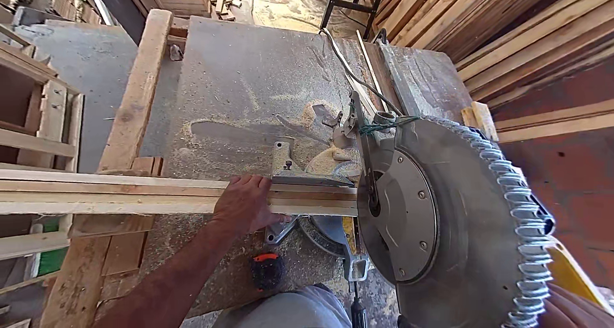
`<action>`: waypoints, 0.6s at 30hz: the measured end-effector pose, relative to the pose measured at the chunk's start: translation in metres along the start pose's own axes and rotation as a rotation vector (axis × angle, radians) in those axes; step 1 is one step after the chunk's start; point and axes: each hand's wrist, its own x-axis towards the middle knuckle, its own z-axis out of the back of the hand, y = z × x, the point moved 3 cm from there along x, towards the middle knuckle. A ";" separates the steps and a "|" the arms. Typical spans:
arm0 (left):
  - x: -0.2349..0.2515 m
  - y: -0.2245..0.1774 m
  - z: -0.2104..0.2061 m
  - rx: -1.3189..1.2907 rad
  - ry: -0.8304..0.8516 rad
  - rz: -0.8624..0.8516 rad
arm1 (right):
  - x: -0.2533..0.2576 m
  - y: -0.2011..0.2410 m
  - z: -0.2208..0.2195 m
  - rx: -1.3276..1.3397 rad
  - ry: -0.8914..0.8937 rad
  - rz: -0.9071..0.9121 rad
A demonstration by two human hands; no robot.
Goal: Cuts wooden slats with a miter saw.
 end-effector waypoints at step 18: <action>0.003 0.000 0.004 -0.045 0.029 -0.003 | -0.032 0.012 -0.060 0.013 -0.093 -0.005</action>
